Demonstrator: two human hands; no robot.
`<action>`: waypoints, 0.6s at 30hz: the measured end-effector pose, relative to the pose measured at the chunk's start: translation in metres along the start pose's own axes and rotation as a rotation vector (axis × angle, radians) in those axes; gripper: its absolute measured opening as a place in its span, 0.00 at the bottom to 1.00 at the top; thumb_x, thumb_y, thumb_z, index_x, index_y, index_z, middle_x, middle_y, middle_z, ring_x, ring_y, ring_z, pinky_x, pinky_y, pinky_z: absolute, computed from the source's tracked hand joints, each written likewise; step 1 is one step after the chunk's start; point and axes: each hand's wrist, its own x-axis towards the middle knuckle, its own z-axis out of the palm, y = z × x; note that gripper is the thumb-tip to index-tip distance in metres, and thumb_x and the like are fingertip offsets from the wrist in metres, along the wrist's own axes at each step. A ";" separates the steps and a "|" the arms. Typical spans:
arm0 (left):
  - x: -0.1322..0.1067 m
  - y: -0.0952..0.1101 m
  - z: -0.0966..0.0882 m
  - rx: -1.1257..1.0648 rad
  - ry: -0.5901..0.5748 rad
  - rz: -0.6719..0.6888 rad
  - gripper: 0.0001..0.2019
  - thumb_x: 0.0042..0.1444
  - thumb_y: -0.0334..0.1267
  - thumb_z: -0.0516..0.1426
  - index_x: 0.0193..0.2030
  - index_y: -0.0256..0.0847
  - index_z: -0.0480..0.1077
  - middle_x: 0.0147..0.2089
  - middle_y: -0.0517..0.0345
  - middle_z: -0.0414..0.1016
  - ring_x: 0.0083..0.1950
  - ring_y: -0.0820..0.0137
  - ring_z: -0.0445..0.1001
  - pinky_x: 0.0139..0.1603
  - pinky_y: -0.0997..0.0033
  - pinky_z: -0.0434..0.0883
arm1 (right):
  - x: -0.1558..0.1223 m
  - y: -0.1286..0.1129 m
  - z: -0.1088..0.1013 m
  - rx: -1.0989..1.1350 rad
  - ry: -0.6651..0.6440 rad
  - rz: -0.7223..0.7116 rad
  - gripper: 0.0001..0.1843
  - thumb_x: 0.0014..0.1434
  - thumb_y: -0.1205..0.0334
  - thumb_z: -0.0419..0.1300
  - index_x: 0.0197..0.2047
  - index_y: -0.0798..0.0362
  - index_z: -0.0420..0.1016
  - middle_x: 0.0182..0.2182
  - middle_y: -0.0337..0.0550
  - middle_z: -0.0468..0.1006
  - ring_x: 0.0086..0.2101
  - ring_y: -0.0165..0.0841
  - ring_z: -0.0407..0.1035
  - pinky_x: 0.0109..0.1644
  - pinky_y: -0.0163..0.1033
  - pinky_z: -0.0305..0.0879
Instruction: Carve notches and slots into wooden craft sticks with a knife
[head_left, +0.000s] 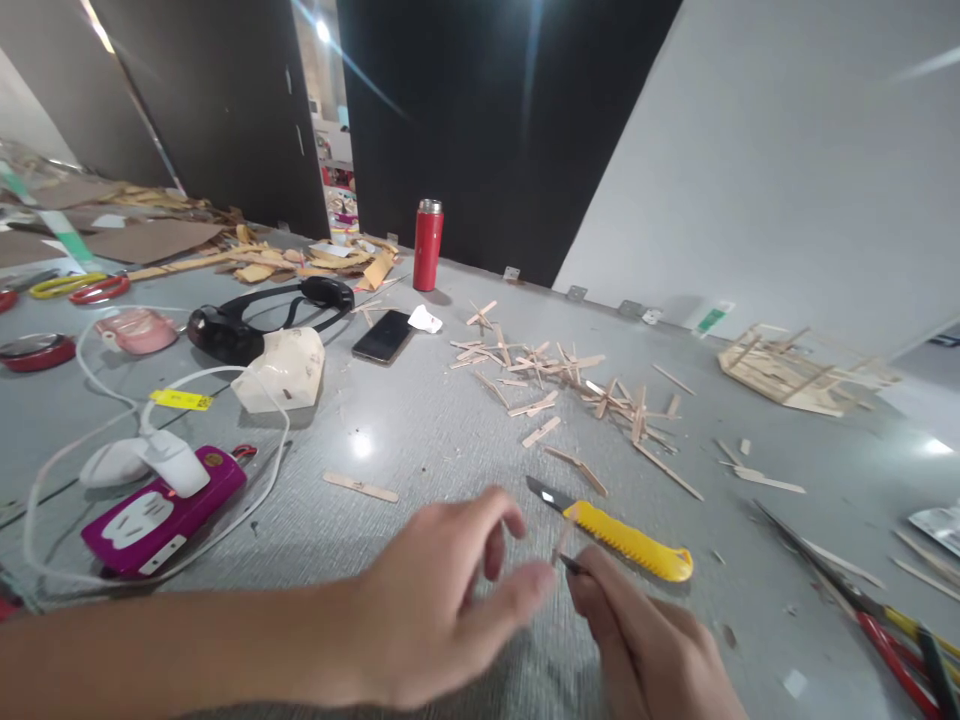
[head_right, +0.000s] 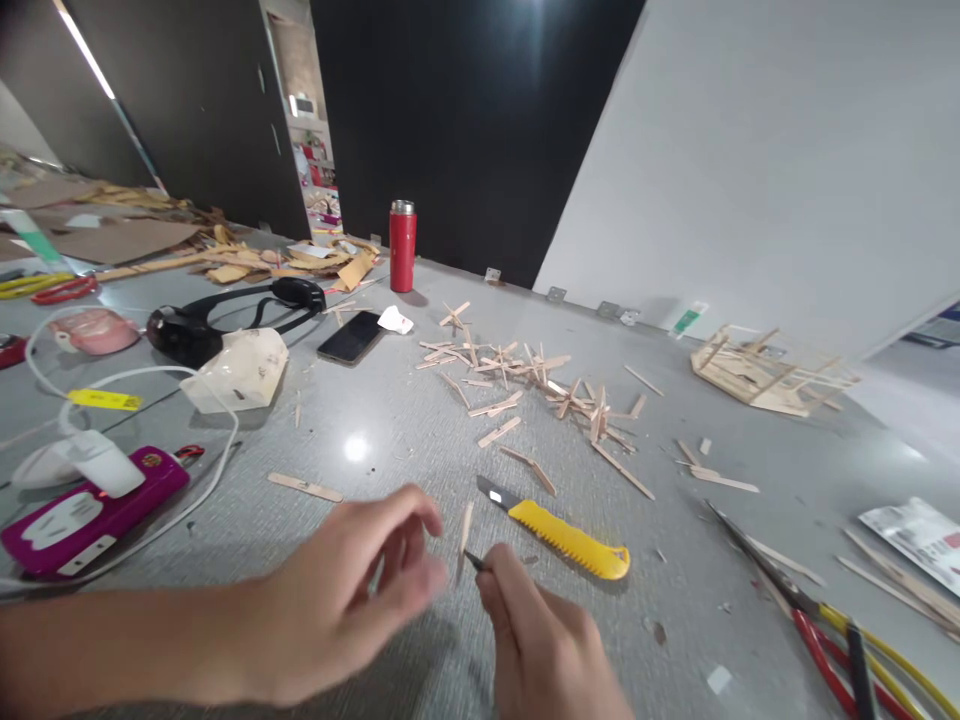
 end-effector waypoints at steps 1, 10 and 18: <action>0.004 -0.004 -0.004 0.025 -0.002 -0.018 0.18 0.70 0.54 0.48 0.38 0.42 0.64 0.23 0.67 0.60 0.23 0.74 0.59 0.26 0.72 0.58 | 0.001 0.005 0.001 -0.169 -0.003 -0.103 0.10 0.73 0.65 0.46 0.38 0.50 0.64 0.19 0.31 0.66 0.16 0.26 0.61 0.19 0.31 0.60; 0.027 -0.034 -0.003 0.097 -0.217 -0.059 0.29 0.72 0.57 0.38 0.23 0.43 0.53 0.19 0.67 0.50 0.20 0.74 0.51 0.26 0.69 0.54 | -0.006 0.016 0.018 -0.681 -0.111 -0.327 0.21 0.52 0.84 0.47 0.45 0.57 0.70 0.27 0.44 0.73 0.25 0.39 0.73 0.27 0.42 0.66; 0.026 -0.028 -0.013 0.245 -0.458 -0.157 0.22 0.70 0.43 0.46 0.24 0.41 0.59 0.19 0.63 0.62 0.19 0.76 0.61 0.25 0.72 0.57 | 0.000 0.002 0.019 -0.869 -0.209 -0.406 0.14 0.59 0.80 0.50 0.37 0.56 0.73 0.27 0.45 0.71 0.25 0.40 0.66 0.27 0.45 0.61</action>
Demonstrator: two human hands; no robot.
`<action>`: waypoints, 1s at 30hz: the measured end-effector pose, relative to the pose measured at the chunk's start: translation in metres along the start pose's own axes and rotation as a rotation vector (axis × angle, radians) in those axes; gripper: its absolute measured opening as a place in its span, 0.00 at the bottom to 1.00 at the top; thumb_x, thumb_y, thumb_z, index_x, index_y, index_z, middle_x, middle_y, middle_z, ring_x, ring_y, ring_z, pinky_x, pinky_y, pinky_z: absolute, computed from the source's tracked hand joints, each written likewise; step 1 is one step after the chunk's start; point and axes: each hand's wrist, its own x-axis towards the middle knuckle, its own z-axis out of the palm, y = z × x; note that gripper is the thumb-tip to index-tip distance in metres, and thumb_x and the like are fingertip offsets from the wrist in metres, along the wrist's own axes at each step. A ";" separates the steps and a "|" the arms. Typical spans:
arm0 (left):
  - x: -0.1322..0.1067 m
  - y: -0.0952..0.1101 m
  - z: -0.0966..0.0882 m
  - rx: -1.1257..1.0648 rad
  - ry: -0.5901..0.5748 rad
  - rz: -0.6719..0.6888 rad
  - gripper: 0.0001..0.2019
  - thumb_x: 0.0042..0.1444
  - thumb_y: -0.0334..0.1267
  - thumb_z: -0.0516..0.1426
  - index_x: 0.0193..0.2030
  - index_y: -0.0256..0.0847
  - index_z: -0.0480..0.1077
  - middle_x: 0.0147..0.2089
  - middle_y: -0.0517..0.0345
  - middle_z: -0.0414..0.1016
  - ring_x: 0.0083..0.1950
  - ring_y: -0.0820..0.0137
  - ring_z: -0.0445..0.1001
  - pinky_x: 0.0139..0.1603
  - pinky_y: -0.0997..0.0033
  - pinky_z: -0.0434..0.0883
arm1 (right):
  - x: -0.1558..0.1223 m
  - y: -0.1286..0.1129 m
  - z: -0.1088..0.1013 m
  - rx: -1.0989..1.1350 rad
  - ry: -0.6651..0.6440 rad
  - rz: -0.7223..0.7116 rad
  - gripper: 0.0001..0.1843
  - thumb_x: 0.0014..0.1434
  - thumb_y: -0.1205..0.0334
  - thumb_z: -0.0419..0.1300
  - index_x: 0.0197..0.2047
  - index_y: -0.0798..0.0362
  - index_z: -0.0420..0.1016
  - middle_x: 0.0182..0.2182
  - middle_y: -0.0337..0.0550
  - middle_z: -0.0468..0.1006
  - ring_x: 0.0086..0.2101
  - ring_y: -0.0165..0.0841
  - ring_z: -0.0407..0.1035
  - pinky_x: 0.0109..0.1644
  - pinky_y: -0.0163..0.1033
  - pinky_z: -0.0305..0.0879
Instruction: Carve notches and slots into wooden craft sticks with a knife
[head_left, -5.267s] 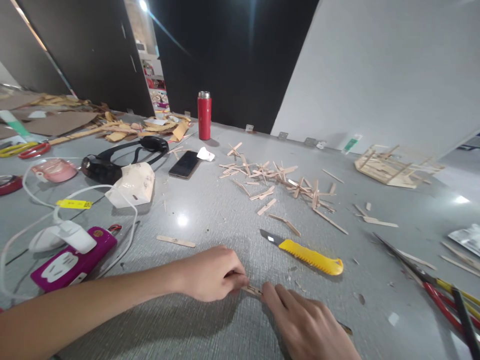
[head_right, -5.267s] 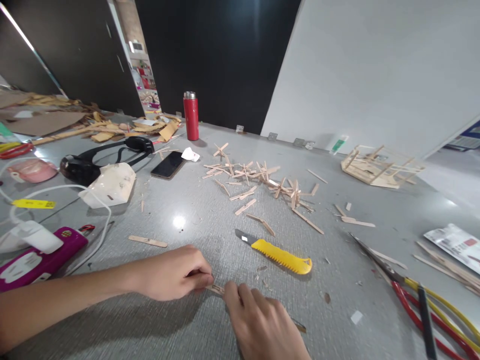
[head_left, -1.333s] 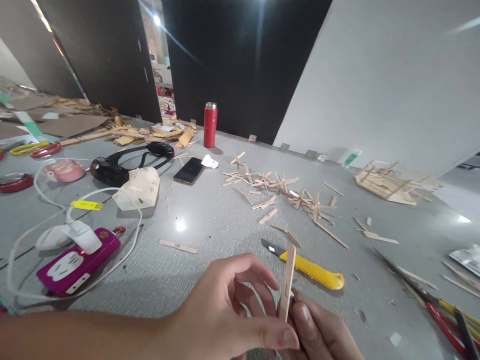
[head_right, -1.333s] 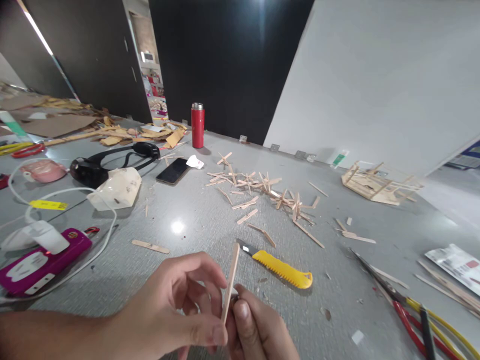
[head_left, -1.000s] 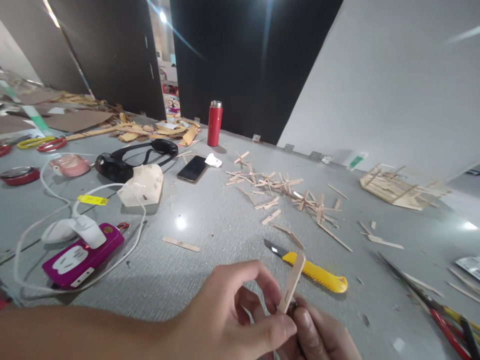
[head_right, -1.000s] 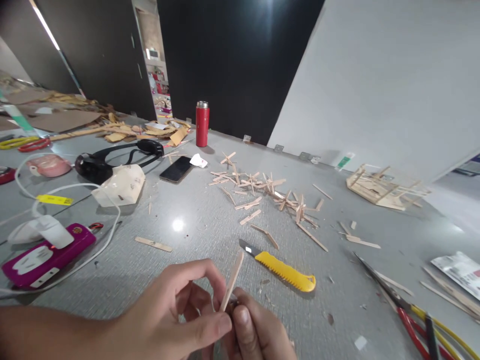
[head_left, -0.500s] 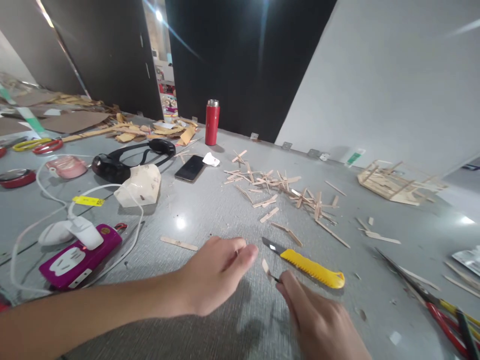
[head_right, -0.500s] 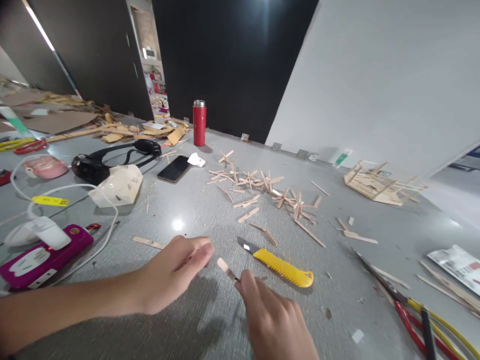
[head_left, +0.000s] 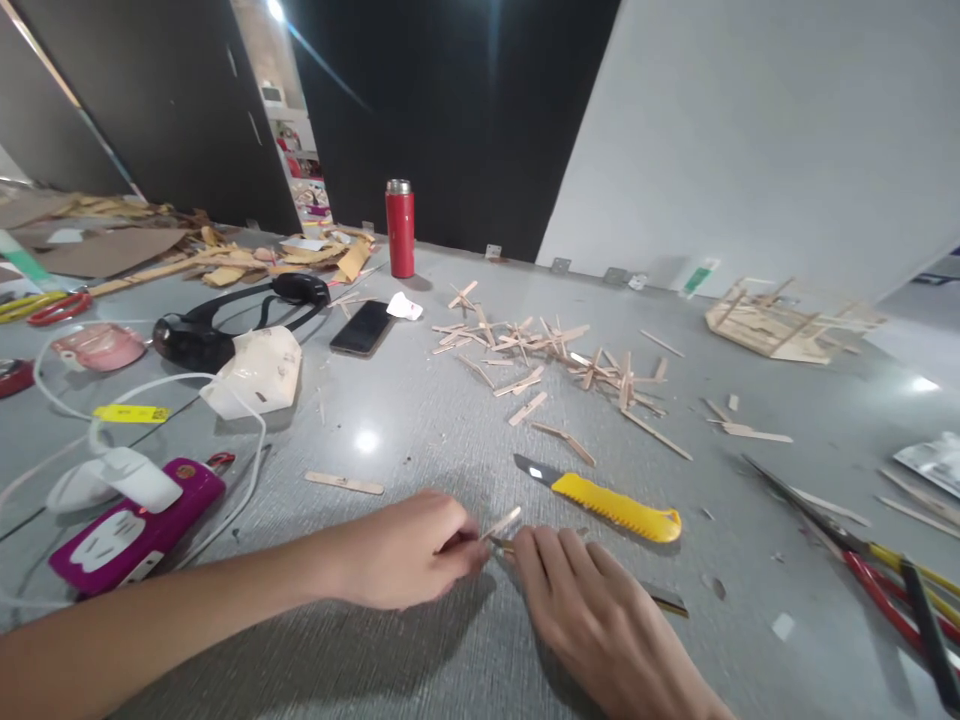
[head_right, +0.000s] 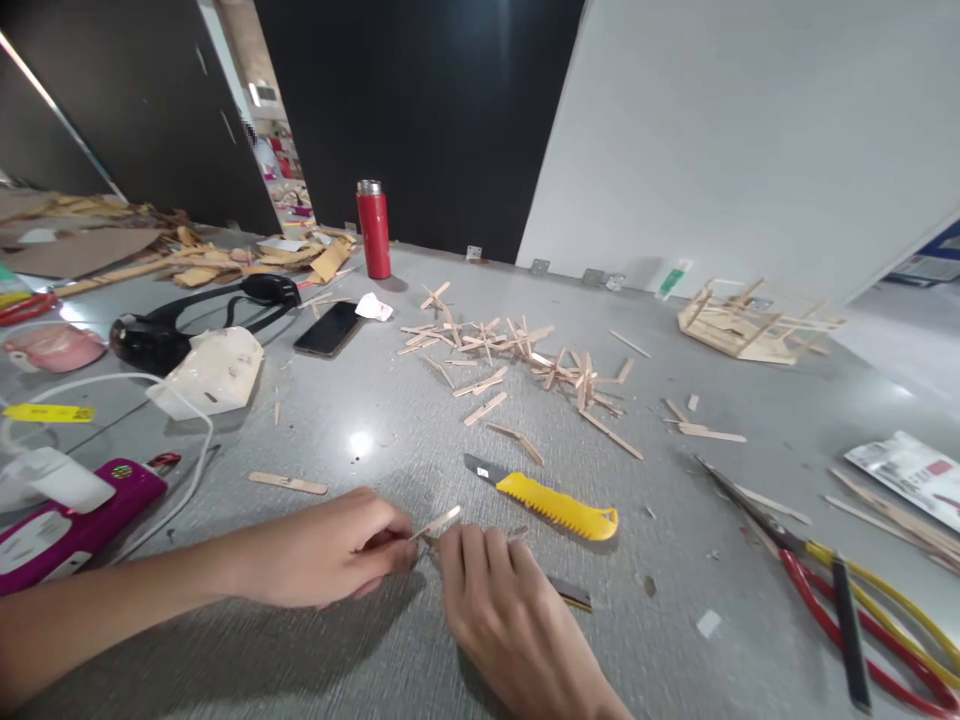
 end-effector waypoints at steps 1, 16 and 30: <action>-0.001 -0.002 0.001 0.000 -0.012 -0.007 0.21 0.70 0.42 0.46 0.24 0.41 0.59 0.20 0.64 0.62 0.19 0.76 0.61 0.24 0.72 0.56 | 0.001 -0.001 -0.001 -0.011 -0.009 -0.003 0.15 0.59 0.80 0.49 0.36 0.55 0.73 0.26 0.44 0.70 0.25 0.39 0.65 0.27 0.45 0.60; 0.003 -0.013 0.010 0.096 0.156 0.108 0.17 0.67 0.36 0.49 0.24 0.40 0.56 0.23 0.67 0.52 0.25 0.75 0.48 0.27 0.70 0.50 | 0.004 -0.026 0.004 0.140 0.073 0.404 0.23 0.66 0.81 0.41 0.28 0.49 0.64 0.17 0.39 0.62 0.18 0.31 0.52 0.21 0.37 0.44; 0.002 -0.012 0.008 0.086 0.138 0.137 0.17 0.64 0.33 0.51 0.22 0.41 0.53 0.22 0.67 0.51 0.24 0.76 0.48 0.26 0.71 0.50 | 0.000 -0.030 0.009 0.290 0.095 0.515 0.21 0.68 0.77 0.43 0.28 0.49 0.63 0.18 0.39 0.60 0.18 0.31 0.48 0.22 0.39 0.41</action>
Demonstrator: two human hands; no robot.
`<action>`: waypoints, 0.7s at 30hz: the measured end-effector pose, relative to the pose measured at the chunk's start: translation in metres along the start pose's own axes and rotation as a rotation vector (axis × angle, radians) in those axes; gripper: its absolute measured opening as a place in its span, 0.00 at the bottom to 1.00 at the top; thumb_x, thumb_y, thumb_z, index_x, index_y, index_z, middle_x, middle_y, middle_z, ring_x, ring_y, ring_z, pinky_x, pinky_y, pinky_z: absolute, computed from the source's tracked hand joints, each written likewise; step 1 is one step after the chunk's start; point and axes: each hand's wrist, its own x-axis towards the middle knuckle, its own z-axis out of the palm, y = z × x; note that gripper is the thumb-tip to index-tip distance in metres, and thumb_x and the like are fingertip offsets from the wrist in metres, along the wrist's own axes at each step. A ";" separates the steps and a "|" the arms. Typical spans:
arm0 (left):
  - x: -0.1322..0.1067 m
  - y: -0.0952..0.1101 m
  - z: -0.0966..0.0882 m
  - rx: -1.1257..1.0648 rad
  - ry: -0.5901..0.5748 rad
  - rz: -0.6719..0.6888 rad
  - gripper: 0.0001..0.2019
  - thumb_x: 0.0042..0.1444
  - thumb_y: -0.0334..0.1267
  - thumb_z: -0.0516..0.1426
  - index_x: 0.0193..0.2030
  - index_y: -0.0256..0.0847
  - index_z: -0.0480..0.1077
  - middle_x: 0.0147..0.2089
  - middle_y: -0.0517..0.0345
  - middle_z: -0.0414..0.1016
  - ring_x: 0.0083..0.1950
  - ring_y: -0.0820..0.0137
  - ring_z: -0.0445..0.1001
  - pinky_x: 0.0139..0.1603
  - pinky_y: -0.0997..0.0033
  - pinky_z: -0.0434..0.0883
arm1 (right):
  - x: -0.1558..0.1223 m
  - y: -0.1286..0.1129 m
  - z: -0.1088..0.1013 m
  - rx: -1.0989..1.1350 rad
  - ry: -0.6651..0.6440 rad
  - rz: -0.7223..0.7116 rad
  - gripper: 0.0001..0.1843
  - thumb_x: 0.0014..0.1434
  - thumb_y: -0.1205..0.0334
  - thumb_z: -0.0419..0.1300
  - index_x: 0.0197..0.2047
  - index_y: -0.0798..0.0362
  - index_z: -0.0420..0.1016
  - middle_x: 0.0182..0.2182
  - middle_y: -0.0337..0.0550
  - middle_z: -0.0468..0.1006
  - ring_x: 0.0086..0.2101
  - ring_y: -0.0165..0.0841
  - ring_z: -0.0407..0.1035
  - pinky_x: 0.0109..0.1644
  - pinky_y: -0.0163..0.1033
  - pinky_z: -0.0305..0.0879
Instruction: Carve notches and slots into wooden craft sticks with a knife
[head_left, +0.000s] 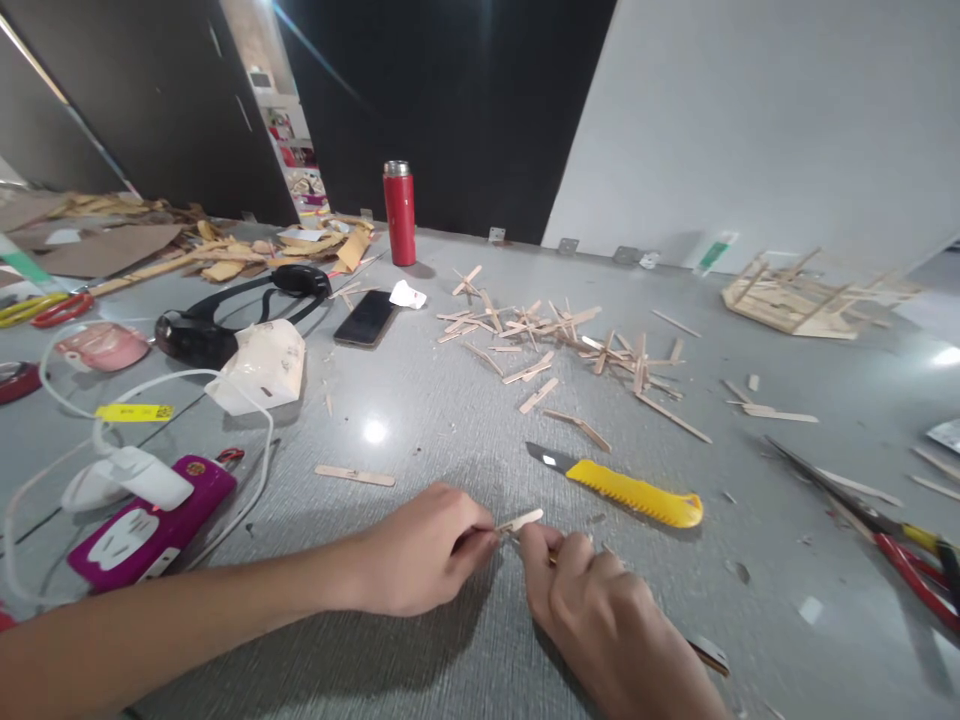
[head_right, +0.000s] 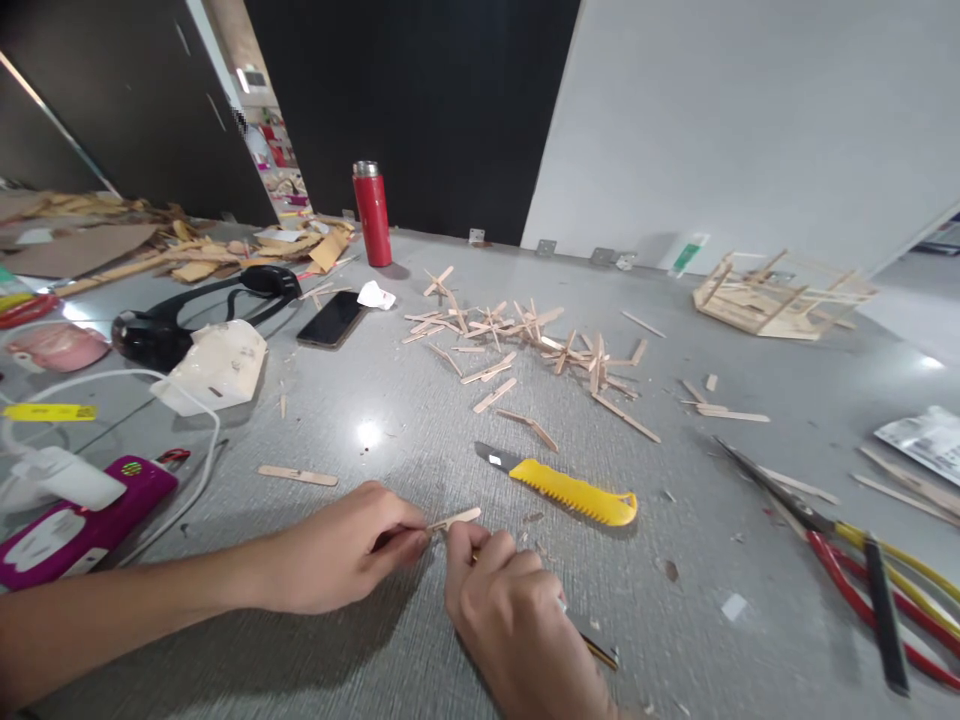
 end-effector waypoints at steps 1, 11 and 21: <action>0.000 0.000 0.000 -0.001 0.002 0.001 0.18 0.64 0.34 0.51 0.22 0.42 0.52 0.22 0.67 0.50 0.24 0.76 0.48 0.26 0.71 0.49 | 0.001 0.000 0.000 -0.021 0.001 -0.012 0.21 0.68 0.77 0.42 0.29 0.48 0.64 0.18 0.39 0.60 0.18 0.31 0.49 0.22 0.39 0.41; -0.002 0.002 -0.003 -0.005 -0.005 0.016 0.18 0.64 0.33 0.50 0.23 0.42 0.51 0.22 0.67 0.49 0.24 0.76 0.46 0.25 0.71 0.49 | 0.009 0.001 -0.009 -0.309 -0.010 -0.174 0.25 0.66 0.81 0.41 0.28 0.49 0.69 0.16 0.41 0.65 0.17 0.31 0.55 0.22 0.36 0.45; -0.003 0.000 -0.001 0.024 0.020 -0.036 0.19 0.66 0.36 0.50 0.22 0.41 0.54 0.21 0.67 0.52 0.24 0.75 0.50 0.27 0.69 0.51 | 0.014 0.005 -0.012 -0.396 -0.051 -0.328 0.22 0.59 0.85 0.45 0.30 0.53 0.72 0.16 0.42 0.66 0.15 0.35 0.62 0.20 0.39 0.47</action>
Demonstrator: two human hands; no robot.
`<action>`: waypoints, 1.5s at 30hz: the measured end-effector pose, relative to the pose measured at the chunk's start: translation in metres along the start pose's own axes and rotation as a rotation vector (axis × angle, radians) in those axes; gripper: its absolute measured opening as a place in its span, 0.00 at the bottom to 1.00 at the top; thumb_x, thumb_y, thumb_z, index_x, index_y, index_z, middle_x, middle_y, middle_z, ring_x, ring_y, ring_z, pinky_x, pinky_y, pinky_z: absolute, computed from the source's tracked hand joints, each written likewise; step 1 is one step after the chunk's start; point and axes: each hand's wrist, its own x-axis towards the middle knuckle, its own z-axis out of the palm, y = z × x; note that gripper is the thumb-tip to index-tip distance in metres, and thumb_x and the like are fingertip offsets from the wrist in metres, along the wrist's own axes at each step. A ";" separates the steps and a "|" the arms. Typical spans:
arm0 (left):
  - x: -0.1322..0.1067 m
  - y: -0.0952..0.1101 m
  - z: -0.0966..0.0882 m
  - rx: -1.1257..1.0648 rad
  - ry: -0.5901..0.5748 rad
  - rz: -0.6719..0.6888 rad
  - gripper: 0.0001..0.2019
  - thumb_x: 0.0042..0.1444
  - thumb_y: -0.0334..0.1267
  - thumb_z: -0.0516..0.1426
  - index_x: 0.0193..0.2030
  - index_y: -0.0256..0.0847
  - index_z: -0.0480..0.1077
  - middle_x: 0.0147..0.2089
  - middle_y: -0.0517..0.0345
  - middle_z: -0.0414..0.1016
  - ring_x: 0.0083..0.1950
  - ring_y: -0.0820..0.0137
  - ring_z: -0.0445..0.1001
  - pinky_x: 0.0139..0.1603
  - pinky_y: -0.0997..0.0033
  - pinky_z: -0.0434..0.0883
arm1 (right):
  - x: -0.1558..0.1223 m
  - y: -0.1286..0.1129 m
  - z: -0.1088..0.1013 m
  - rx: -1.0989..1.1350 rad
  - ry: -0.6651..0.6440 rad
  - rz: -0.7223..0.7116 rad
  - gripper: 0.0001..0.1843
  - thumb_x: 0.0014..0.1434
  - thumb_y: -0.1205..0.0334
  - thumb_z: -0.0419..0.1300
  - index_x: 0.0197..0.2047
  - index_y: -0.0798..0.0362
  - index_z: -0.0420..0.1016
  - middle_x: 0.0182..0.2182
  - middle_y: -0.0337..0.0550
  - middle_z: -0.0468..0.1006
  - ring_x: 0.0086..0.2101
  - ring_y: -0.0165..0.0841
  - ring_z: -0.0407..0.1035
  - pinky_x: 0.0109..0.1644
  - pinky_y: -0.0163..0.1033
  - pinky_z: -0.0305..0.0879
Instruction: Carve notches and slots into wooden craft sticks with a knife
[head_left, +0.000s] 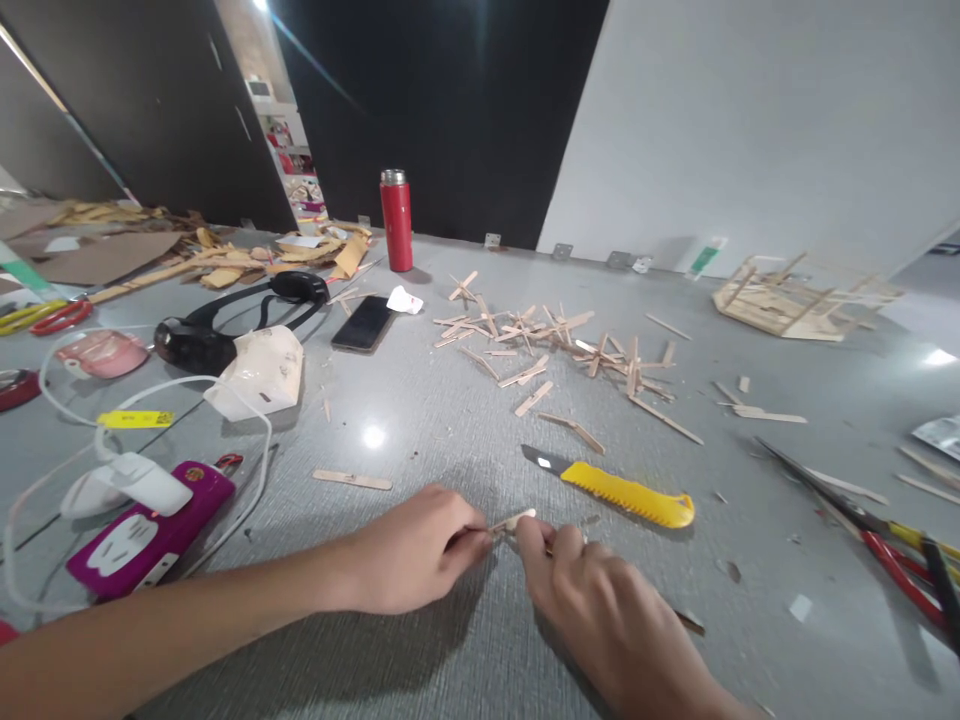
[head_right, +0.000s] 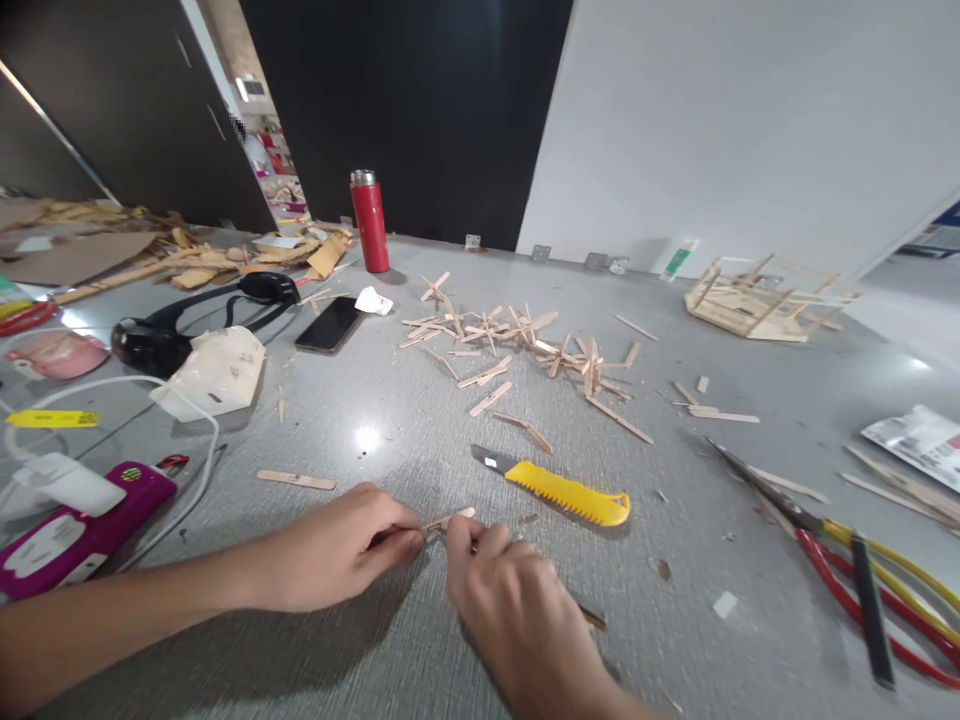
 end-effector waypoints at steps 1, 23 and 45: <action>0.000 0.000 0.002 0.007 0.025 -0.018 0.19 0.67 0.37 0.49 0.23 0.41 0.55 0.21 0.66 0.54 0.25 0.75 0.52 0.28 0.69 0.51 | 0.000 0.001 0.001 0.009 -0.004 -0.013 0.21 0.58 0.85 0.45 0.32 0.54 0.73 0.17 0.42 0.67 0.15 0.36 0.63 0.20 0.39 0.49; 0.007 -0.002 -0.010 -0.335 -0.229 -0.188 0.17 0.69 0.38 0.47 0.28 0.40 0.62 0.19 0.66 0.62 0.14 0.79 0.61 0.14 0.81 0.57 | -0.007 0.041 0.033 0.498 0.072 -0.223 0.16 0.75 0.64 0.38 0.38 0.49 0.62 0.24 0.34 0.71 0.21 0.32 0.67 0.26 0.42 0.53; 0.008 -0.010 -0.009 -0.464 -0.281 -0.215 0.19 0.69 0.47 0.50 0.30 0.39 0.65 0.20 0.64 0.64 0.14 0.79 0.62 0.14 0.80 0.57 | -0.013 0.048 0.035 0.670 0.302 -0.077 0.17 0.72 0.72 0.44 0.32 0.50 0.63 0.20 0.34 0.67 0.19 0.28 0.60 0.24 0.37 0.55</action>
